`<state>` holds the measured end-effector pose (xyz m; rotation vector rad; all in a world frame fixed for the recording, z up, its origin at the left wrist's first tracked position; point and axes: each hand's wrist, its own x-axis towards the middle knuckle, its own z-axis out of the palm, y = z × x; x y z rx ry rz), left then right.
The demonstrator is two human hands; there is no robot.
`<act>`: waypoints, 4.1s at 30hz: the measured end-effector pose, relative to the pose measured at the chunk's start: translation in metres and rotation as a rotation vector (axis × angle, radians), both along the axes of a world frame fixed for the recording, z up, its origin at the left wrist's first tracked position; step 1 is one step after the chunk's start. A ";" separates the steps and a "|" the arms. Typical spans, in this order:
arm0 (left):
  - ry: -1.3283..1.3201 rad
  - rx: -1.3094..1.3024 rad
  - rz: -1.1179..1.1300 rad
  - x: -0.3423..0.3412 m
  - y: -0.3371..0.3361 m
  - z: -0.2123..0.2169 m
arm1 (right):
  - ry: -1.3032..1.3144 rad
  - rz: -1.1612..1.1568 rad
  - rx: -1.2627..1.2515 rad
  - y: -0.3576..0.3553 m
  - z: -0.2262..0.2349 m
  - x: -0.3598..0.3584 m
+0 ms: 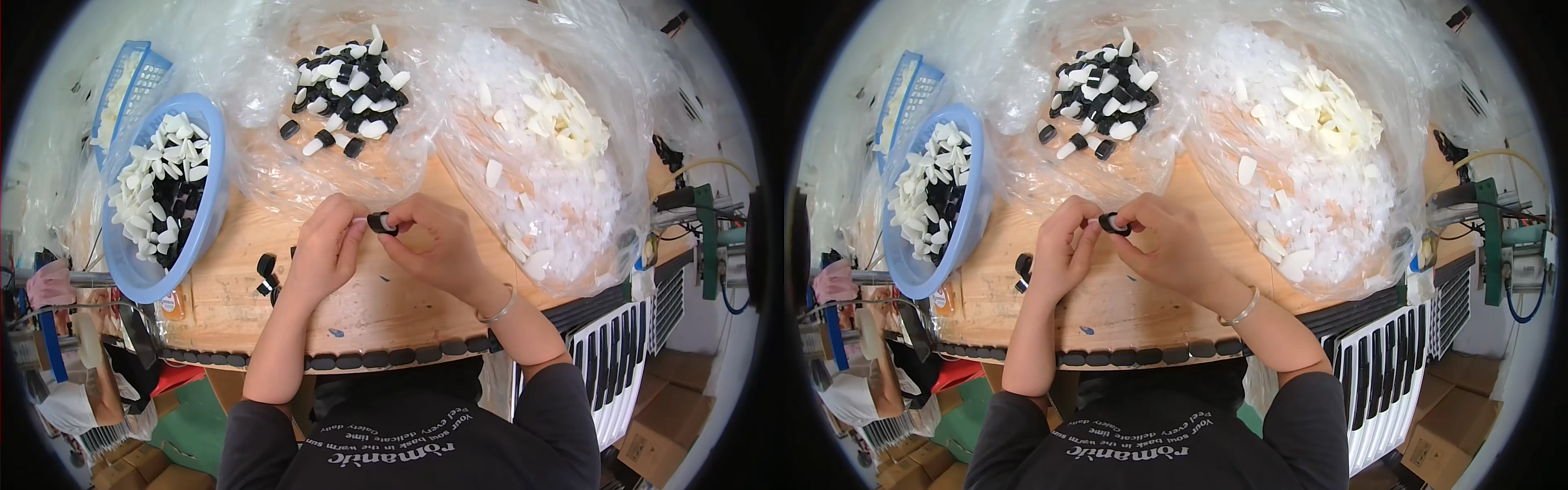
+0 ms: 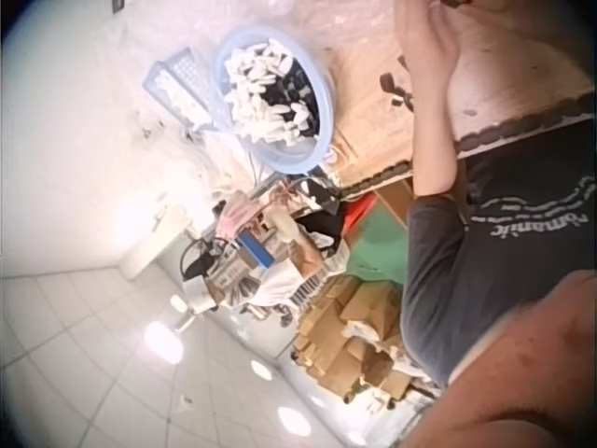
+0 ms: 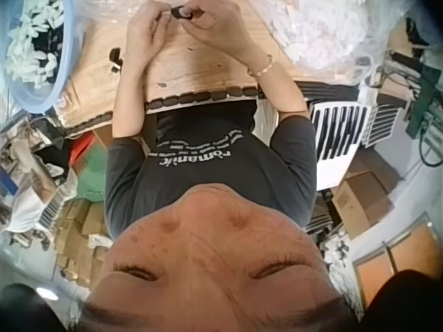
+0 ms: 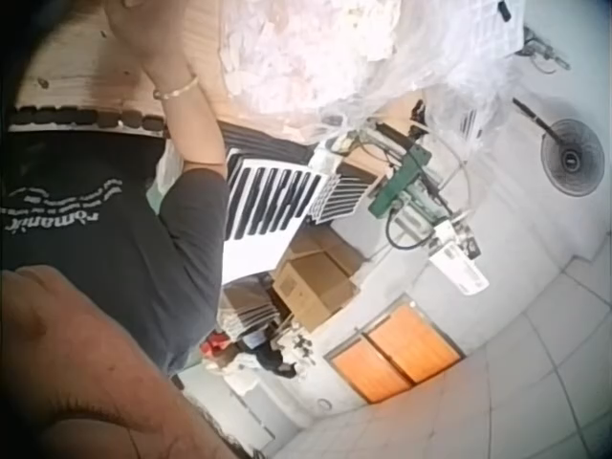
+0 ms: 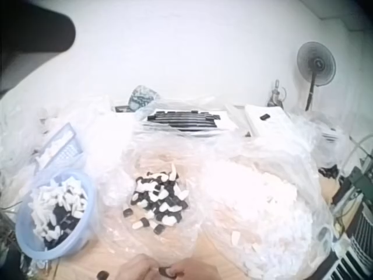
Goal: Assembling small white and black plastic components together at a workbench.
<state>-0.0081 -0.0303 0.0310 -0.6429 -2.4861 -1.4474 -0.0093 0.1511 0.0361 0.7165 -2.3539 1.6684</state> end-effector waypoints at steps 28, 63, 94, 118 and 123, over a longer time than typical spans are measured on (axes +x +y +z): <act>0.035 0.022 -0.116 0.001 -0.001 -0.006 | 0.232 -0.004 0.129 0.003 0.011 0.010; 0.479 0.022 0.153 0.005 0.016 -0.006 | -0.094 -0.793 0.577 0.154 -0.029 -0.112; 0.334 0.071 0.068 0.003 0.013 -0.010 | -0.407 -0.356 0.802 0.167 -0.020 -0.053; -0.206 -0.126 0.055 -0.020 -0.011 -0.040 | 0.601 0.031 0.700 0.009 0.018 -0.235; -0.234 -0.235 -0.005 -0.011 -0.015 -0.044 | 0.795 0.307 1.078 -0.034 -0.006 -0.221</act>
